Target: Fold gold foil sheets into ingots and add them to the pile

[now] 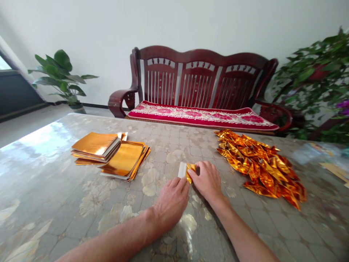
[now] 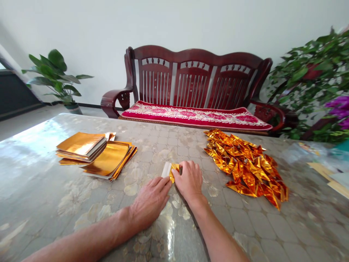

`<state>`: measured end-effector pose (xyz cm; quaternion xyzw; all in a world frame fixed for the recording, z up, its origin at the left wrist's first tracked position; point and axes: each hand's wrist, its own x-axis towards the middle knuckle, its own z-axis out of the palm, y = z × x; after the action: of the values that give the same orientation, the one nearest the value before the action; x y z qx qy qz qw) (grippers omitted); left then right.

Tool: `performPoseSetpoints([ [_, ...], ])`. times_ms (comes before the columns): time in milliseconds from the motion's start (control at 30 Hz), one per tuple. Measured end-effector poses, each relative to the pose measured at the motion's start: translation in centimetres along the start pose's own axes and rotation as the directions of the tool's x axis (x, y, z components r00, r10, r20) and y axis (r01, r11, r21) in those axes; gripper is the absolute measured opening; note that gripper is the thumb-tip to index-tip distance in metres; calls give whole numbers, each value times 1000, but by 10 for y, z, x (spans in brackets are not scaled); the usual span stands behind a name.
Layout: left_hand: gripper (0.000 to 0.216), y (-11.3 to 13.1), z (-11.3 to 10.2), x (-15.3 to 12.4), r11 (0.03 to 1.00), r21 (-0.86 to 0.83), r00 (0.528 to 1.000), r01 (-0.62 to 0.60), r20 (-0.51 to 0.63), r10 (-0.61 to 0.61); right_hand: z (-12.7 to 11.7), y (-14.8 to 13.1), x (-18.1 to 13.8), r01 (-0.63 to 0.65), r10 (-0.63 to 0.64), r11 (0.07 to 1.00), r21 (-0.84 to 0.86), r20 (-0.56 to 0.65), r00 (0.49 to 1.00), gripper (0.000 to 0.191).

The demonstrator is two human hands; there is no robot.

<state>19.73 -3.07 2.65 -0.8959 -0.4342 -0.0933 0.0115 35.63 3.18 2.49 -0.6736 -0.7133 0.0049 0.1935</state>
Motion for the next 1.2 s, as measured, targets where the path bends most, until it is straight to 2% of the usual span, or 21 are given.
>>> performPoseSetpoints([
  [133,21,3,2,-1,1000,6,1000,-17,12,17,2,0,0,32,-32,998,48,-4,999,7],
  [367,20,-3,-2,2,994,6,994,-105,-9,105,-3,-3,-15,299,-295,953,51,-65,953,11],
  [433,21,-9,-5,2,990,-61,992,-127,-21,126,-5,-1,-20,348,-345,934,77,-51,937,16],
  [533,27,-23,-7,3,961,-251,993,-112,-66,99,-10,2,-25,394,-394,914,101,-17,919,19],
  [667,28,-40,-2,4,859,-504,992,-87,-121,30,-14,3,-26,425,-427,901,84,6,904,17],
  [733,26,-45,1,4,834,-543,991,-92,-130,25,-15,2,-25,429,-430,901,72,11,903,17],
  [867,23,-50,6,4,852,-520,992,-61,-129,-8,-18,-1,-26,427,-429,903,50,56,901,15],
  [967,24,-57,9,4,855,-514,974,64,-154,-166,-20,-2,-26,435,-438,899,53,79,895,14],
  [1067,40,-65,9,5,874,-456,953,168,-152,-262,-19,1,-25,452,-459,888,85,82,885,18],
  [1133,53,-69,6,6,904,-386,960,184,-128,-250,-17,3,-23,477,-486,872,113,82,870,20],
  [1200,62,-71,0,10,936,-321,978,147,-96,-186,-15,5,-20,522,-536,840,150,80,840,23],
])
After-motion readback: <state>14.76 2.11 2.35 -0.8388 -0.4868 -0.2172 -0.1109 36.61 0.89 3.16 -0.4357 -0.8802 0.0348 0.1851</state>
